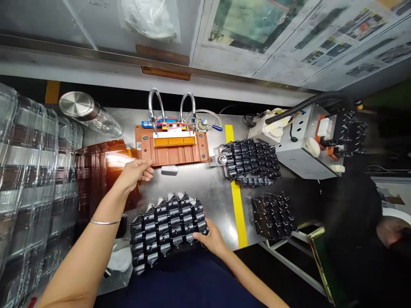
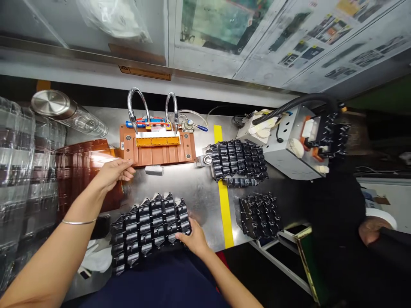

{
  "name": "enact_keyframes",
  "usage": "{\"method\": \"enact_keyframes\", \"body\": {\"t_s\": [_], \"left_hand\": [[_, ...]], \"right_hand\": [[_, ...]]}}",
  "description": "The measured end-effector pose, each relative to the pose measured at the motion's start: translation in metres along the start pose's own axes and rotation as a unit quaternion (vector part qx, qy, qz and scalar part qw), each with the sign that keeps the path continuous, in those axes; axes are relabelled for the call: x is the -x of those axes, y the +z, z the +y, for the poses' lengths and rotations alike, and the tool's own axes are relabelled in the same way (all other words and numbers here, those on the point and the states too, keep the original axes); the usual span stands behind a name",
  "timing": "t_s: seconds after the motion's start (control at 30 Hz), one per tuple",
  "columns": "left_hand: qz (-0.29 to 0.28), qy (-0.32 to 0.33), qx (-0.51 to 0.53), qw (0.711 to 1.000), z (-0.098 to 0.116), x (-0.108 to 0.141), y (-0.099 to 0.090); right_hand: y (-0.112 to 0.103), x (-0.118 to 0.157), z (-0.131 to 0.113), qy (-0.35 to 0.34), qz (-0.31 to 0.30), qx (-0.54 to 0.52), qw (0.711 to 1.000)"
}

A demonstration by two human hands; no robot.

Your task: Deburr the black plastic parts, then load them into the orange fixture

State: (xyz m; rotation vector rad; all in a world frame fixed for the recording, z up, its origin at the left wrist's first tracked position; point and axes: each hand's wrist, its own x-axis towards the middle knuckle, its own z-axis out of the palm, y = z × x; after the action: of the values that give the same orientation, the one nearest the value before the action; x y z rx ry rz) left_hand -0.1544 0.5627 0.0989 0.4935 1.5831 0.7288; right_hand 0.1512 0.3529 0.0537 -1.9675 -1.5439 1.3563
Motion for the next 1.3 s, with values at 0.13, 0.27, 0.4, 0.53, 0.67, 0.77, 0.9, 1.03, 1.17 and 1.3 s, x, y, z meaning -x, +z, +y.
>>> {"method": "enact_keyframes", "body": {"t_s": [0.13, 0.27, 0.4, 0.53, 0.67, 0.77, 0.9, 1.03, 1.17, 1.3], "left_hand": [[0.029, 0.072, -0.022, 0.997, -0.016, 0.031, 0.011], [0.121, 0.301, -0.119, 0.938, -0.026, 0.058, 0.024], [0.122, 0.532, -0.317, 0.776, -0.035, 0.052, 0.039], [0.109, 0.514, -0.428, 0.735, -0.038, 0.014, 0.042], [0.092, 0.510, -0.432, 0.738, -0.031, -0.028, 0.041], [0.089, 0.507, -0.421, 0.747, -0.026, -0.051, 0.043], [0.086, 0.500, -0.416, 0.754, -0.032, -0.064, 0.046], [0.083, 0.498, -0.414, 0.757, -0.040, -0.065, 0.046], [0.090, 0.494, -0.413, 0.759, -0.040, -0.065, 0.047], [0.101, 0.497, -0.420, 0.753, -0.037, -0.063, 0.049]], "right_hand": [[-0.026, -0.010, -0.016, -0.031, 0.054, -0.009, 0.998], [-0.056, -0.071, -0.074, -0.125, 0.102, 0.049, 0.986], [-0.036, -0.141, -0.132, -0.326, 0.086, 0.235, 0.912], [-0.005, -0.183, -0.150, -0.371, 0.054, 0.330, 0.866], [-0.025, -0.206, -0.147, -0.389, 0.036, 0.342, 0.854], [-0.071, -0.231, -0.152, -0.282, 0.106, 0.380, 0.874], [-0.119, -0.269, -0.163, -0.137, 0.150, 0.460, 0.864], [-0.130, -0.286, -0.172, -0.074, 0.121, 0.498, 0.856], [-0.129, -0.283, -0.180, -0.055, 0.090, 0.519, 0.849], [-0.132, -0.275, -0.184, -0.052, 0.080, 0.529, 0.843]]}}
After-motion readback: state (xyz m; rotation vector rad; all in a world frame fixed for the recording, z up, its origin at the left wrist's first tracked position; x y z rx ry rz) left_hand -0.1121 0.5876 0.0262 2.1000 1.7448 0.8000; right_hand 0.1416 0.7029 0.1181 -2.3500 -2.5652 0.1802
